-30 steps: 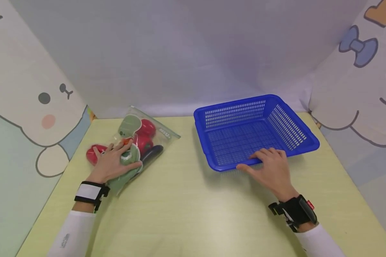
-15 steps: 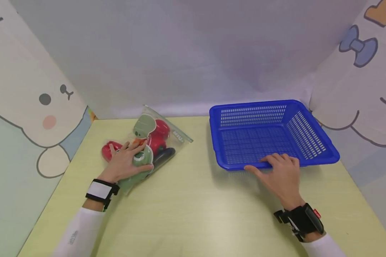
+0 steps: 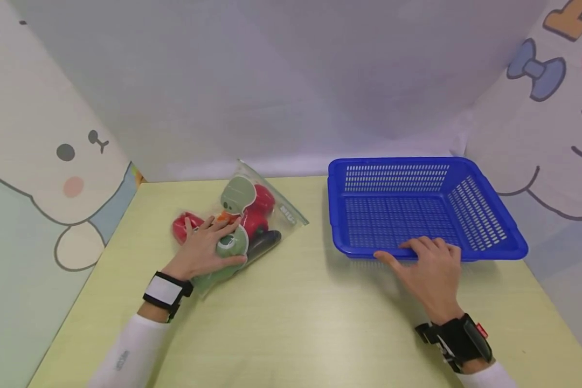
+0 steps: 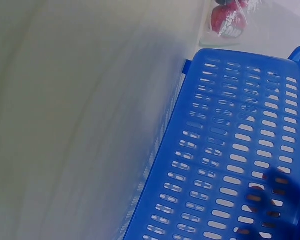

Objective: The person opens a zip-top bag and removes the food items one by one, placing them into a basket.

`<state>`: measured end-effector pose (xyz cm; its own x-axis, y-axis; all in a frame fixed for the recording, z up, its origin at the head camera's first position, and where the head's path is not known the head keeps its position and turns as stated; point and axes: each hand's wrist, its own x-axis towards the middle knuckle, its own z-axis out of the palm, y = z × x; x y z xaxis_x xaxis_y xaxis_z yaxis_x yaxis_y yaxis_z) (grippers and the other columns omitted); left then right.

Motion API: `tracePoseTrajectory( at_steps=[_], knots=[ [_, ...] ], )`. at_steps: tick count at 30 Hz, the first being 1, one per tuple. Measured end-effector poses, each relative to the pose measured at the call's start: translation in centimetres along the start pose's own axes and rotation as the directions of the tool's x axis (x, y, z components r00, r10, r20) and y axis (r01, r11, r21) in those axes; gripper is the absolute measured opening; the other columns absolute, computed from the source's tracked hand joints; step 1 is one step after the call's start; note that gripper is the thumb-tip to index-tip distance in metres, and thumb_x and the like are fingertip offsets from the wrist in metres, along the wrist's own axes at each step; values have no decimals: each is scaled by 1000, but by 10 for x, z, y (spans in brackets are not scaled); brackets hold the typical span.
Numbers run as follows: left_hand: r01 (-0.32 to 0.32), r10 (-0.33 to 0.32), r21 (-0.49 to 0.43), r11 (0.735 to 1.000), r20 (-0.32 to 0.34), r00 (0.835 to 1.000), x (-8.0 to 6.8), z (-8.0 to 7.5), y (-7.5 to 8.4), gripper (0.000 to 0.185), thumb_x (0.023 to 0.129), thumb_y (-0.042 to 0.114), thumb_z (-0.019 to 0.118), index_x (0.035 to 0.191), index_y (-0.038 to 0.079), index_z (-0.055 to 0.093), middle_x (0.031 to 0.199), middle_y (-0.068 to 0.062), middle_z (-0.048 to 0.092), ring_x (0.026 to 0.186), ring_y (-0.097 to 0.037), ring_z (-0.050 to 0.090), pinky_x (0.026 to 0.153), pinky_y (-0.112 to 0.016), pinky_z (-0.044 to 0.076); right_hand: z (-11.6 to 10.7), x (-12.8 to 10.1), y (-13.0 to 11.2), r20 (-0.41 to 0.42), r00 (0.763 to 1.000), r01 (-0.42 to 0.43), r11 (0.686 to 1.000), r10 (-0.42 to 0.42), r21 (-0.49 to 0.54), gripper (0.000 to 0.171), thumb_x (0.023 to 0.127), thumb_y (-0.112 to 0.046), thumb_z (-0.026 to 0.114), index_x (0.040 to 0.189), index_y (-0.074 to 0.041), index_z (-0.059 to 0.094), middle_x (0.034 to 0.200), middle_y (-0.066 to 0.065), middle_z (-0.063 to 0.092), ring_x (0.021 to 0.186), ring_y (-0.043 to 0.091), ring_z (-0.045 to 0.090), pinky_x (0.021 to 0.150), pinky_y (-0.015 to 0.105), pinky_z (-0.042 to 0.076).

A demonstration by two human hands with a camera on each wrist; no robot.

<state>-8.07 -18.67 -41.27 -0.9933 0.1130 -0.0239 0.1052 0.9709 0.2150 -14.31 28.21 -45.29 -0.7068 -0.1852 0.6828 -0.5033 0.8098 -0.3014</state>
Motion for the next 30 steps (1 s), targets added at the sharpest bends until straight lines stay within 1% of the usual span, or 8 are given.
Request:
tracePoseTrajectory(
  at_steps=[4, 8, 13, 15, 19, 21, 25, 30],
  knots=[
    [-40, 40, -5, 999, -2, 999, -1, 1, 6, 96, 84, 74, 69, 163, 26, 43, 164, -18, 47, 154, -56, 35, 115, -90, 6, 1, 0, -1, -10, 1000, 5, 1000, -5, 14, 105, 83, -98, 40, 84, 1, 75, 83, 25, 73, 80, 48, 60, 80, 60, 34],
    [-58, 58, -14, 998, 0, 998, -1, 3, 10, 96, 85, 74, 68, 163, 26, 42, 164, -18, 48, 154, -56, 34, 116, -89, 15, 2, 5, -19, -105, 993, 70, 994, -61, 84, 93, 89, -88, 50, 96, 1, 77, 96, 26, 73, 92, 49, 62, 91, 61, 40],
    [-40, 40, -72, 997, -3, 999, -5, 0, 13, 94, 88, 71, 69, 164, 23, 41, 166, -18, 45, 158, -50, 31, 122, -83, 9, 10, 23, -73, -145, 977, 198, 919, -156, 341, 71, 99, -65, 61, 114, 3, 76, 113, 26, 73, 107, 44, 64, 114, 25, 42],
    [-33, 31, -92, 995, -21, 999, -10, -3, 15, 94, 89, 69, 69, 164, 20, 41, 167, -18, 43, 160, -48, 30, 125, -79, 7, 16, 31, -97, -69, 981, 191, 875, -179, 445, 67, 101, -60, 62, 123, 2, 73, 121, 24, 72, 114, 41, 64, 114, 18, 41],
    [-16, 5, -117, 993, -98, 995, -25, -8, 20, 97, 89, 67, 70, 164, 13, 40, 169, -21, 38, 161, -46, 26, 130, -72, 9, 30, 44, -140, 201, 963, 35, 823, -179, 566, 60, 98, -42, 74, 142, -3, 62, 139, 19, 65, 128, 37, 62, 114, 45, 50],
    [2, -18, -114, 994, -148, 989, -33, -8, 22, 98, 90, 65, 72, 164, 9, 39, 170, -24, 36, 161, -48, 26, 128, -73, 11, 41, 50, -155, 344, 926, -84, 809, -152, 582, 65, 96, -34, 77, 150, -6, 54, 147, 17, 60, 132, 35, 59, 111, 57, 49],
    [79, -103, -123, 989, -209, 972, -48, -3, 26, 102, 90, 59, 76, 164, 3, 34, 169, -31, 31, 159, -56, 22, 125, -78, 14, 71, 60, -169, 551, 832, -303, 777, -66, 552, 76, 99, -39, 72, 160, -6, 40, 155, 19, 49, 135, 39, 55, 112, 62, 47],
    [136, -167, -138, 981, -247, 954, -60, 12, 27, 109, 88, 55, 81, 165, -1, 28, 167, -39, 24, 156, -65, 15, 118, -83, 22, 108, 70, -166, 650, 758, -461, 753, 59, 469, 86, 100, -47, 66, 163, -1, 29, 159, 25, 42, 135, 42, 49, 113, 61, 44]
  ],
)
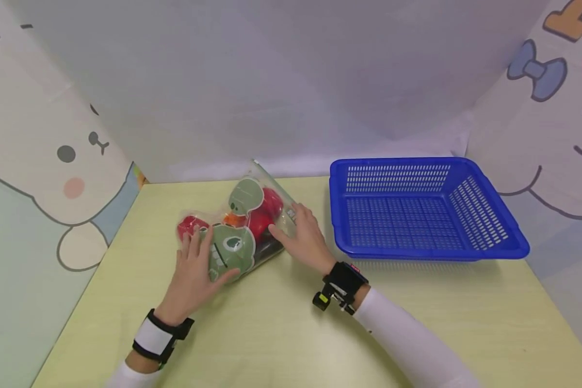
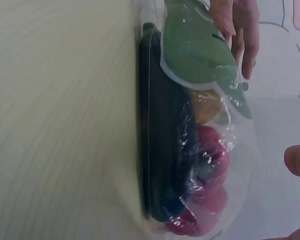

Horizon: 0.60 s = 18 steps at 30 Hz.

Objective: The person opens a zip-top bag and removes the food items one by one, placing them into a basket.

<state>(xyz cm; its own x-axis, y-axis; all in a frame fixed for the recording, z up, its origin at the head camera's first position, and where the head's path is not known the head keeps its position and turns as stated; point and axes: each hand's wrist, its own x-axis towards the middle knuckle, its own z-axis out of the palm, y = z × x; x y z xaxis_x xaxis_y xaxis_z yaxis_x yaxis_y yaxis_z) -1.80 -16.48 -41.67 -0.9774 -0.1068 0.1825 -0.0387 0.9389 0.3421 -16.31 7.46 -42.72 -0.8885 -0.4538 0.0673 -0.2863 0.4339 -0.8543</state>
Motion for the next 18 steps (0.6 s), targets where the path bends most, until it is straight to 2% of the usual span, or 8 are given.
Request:
tracePoseTrajectory(
  at_steps=[3, 7, 12, 18],
  knots=[
    [7, -7, -6, 1000, -14, 1000, -4, 5, -1, 109, 85, 51, 85, 163, -2, 30, 166, -42, 22, 155, -66, 15, 117, -82, 26, 5, 16, 12, -31, 998, -50, 999, 50, 0, 91, 99, -45, 66, 163, 5, 26, 154, 31, 44, 133, 44, 49, 113, 62, 43],
    [21, -20, -15, 1000, 11, 1000, -3, 10, -2, 102, 85, 43, 88, 162, 2, 36, 166, -44, 21, 154, -68, 15, 118, -79, 30, 8, 29, 25, -39, 992, -124, 992, 124, -19, 92, 98, -44, 67, 162, 9, 27, 143, 33, 52, 126, 44, 55, 111, 60, 46],
    [44, -42, -45, 998, 49, 998, -1, 13, -6, 94, 88, 34, 87, 164, 10, 38, 168, -42, 17, 155, -68, 11, 111, -76, 40, 8, 30, 33, -37, 987, -157, 984, 155, -78, 81, 98, -32, 70, 157, 10, 35, 136, 33, 61, 121, 44, 62, 105, 58, 50],
    [40, -35, -63, 997, 89, 995, 8, 10, -19, 93, 91, 32, 84, 166, 15, 34, 171, -37, 14, 158, -64, 7, 102, -74, 49, 12, 25, 36, -75, 986, -154, 987, 151, -46, 60, 102, -15, 66, 149, 14, 44, 125, 34, 65, 112, 44, 65, 98, 53, 52]
  ],
)
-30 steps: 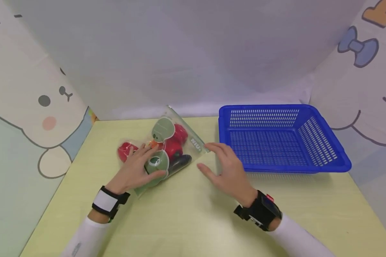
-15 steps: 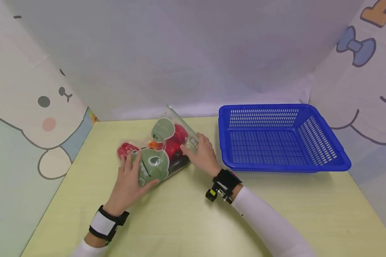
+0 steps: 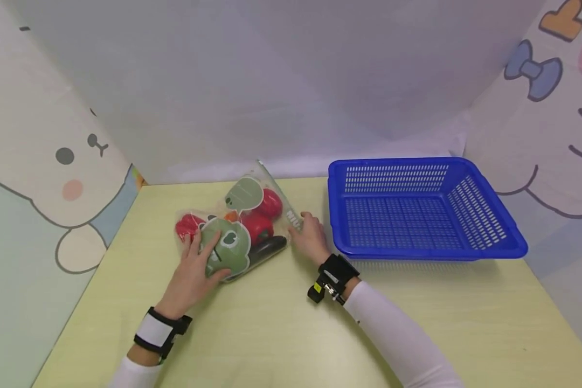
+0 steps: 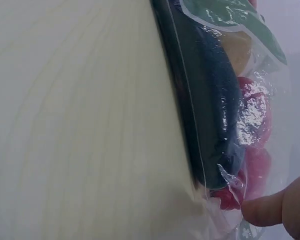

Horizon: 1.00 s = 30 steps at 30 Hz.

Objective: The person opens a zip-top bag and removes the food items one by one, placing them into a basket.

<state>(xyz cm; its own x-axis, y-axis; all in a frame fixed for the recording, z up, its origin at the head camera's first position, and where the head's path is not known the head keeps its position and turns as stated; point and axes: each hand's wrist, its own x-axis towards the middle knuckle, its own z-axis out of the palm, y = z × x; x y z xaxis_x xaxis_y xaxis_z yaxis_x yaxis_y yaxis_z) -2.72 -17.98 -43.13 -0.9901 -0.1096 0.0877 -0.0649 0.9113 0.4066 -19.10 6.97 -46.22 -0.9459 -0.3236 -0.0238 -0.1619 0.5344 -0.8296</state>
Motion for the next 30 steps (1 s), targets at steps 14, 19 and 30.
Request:
tracePoseTrajectory(
  at_steps=[14, 19, 30],
  knots=[
    [-66, 63, 28, 997, 91, 994, 50, -22, -40, 88, 93, 21, 82, 167, 17, 33, 171, -37, 11, 158, -63, 6, 111, -77, 40, 3, -44, -3, 120, 992, -57, 993, 45, 99, 34, 104, -4, 60, 135, 5, 52, 105, 20, 65, 86, 23, 62, 69, 26, 47],
    [-95, 90, 78, 992, 66, 994, 62, -27, -46, 87, 91, 15, 82, 165, 12, 37, 167, -42, 18, 154, -67, 15, 116, -76, 34, 10, -59, -7, 160, 986, -70, 984, 44, 166, 35, 102, -1, 62, 134, 5, 49, 101, 18, 62, 83, 21, 63, 68, 26, 50],
    [-197, 206, 145, 970, -54, 977, 36, -15, -10, 82, 87, 15, 79, 159, 3, 42, 162, -34, 39, 154, -57, 32, 124, -74, 26, -3, -44, 2, 137, 979, -188, 912, 147, 363, 46, 114, -18, 46, 148, 12, 40, 119, 27, 62, 78, 16, 63, 70, 27, 54]
  ],
)
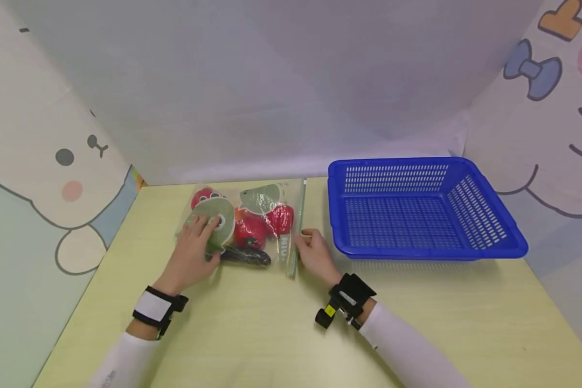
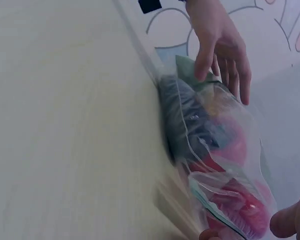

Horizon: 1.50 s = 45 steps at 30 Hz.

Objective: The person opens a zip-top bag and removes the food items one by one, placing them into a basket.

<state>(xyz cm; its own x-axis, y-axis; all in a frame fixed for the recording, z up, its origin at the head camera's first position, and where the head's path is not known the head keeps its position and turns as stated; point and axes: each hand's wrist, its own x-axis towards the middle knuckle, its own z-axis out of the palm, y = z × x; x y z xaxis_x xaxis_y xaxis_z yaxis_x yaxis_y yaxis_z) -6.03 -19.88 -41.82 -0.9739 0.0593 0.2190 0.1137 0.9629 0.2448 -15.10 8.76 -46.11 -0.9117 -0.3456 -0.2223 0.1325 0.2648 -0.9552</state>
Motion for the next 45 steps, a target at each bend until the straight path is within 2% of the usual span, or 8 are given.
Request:
tracePoseTrajectory(
  at_steps=[5, 12, 19, 24, 32, 37, 42, 45],
  knots=[
    [-164, 161, -21, 986, -96, 982, -8, 14, 45, 70, 88, 19, 82, 150, 3, 55, 155, -25, 52, 146, -46, 48, 125, -61, 36, -7, 15, -2, -5, 1000, -25, 999, 25, 46, 45, 112, -10, 44, 150, 15, 39, 129, 35, 63, 80, 14, 66, 73, 26, 56],
    [-262, 256, -75, 962, -74, 964, -9, 36, 89, 62, 89, 25, 86, 142, 3, 63, 134, -15, 63, 121, -32, 59, 107, -45, 54, -1, 17, -13, -14, 1000, 23, 999, -22, 35, 39, 105, -2, 58, 139, 15, 51, 102, 23, 70, 66, 9, 60, 64, 24, 54],
    [-236, 232, -18, 972, -119, 965, -11, 46, 102, 82, 81, 33, 94, 147, 5, 56, 131, -17, 58, 114, -29, 57, 98, -39, 57, 11, 0, -34, 17, 1000, 1, 984, -4, 178, 38, 105, -1, 58, 139, 12, 46, 95, 10, 67, 69, 8, 63, 68, 21, 58],
    [-191, 180, -28, 981, -228, 957, -10, 41, 108, 62, 80, 13, 92, 135, 3, 63, 119, -15, 61, 106, -28, 62, 90, -38, 61, 13, -15, -50, 47, 999, 4, 959, -18, 283, 38, 104, 1, 58, 138, 11, 44, 95, 7, 66, 74, 9, 66, 71, 21, 61],
    [-248, 156, -180, 952, -413, 897, -9, 14, 105, 39, 76, -17, 81, 110, 1, 72, 99, -11, 72, 82, -23, 73, 73, -37, 64, 13, -29, -59, 67, 983, 141, 938, -170, 316, 33, 106, 2, 55, 136, 12, 49, 101, 15, 67, 79, 7, 72, 79, 25, 64],
    [-275, 135, -216, 937, -501, 855, -8, -5, 99, 26, 80, -8, 86, 104, 0, 78, 93, -12, 78, 82, -24, 77, 78, -39, 66, 5, -32, -55, -49, 911, 412, 909, -409, 63, 30, 100, 8, 63, 129, 10, 60, 116, 29, 65, 87, 17, 76, 84, 29, 64],
    [-314, 149, -230, 921, -536, 831, -10, -22, 97, 30, 75, -4, 91, 102, 1, 81, 95, -13, 81, 86, -24, 79, 85, -40, 64, -12, -33, -57, -119, 739, 577, 714, -663, -396, 37, 88, 6, 80, 123, -1, 71, 116, 20, 68, 100, 34, 74, 89, 44, 62],
    [-364, 172, -237, 901, -575, 800, -10, -31, 97, 32, 72, -9, 91, 100, 1, 82, 94, -12, 82, 86, -23, 78, 83, -35, 65, -23, -32, -61, -95, 691, 573, 623, -717, -533, 36, 86, 2, 83, 121, -3, 75, 116, 19, 68, 108, 38, 67, 94, 50, 57]
  ],
)
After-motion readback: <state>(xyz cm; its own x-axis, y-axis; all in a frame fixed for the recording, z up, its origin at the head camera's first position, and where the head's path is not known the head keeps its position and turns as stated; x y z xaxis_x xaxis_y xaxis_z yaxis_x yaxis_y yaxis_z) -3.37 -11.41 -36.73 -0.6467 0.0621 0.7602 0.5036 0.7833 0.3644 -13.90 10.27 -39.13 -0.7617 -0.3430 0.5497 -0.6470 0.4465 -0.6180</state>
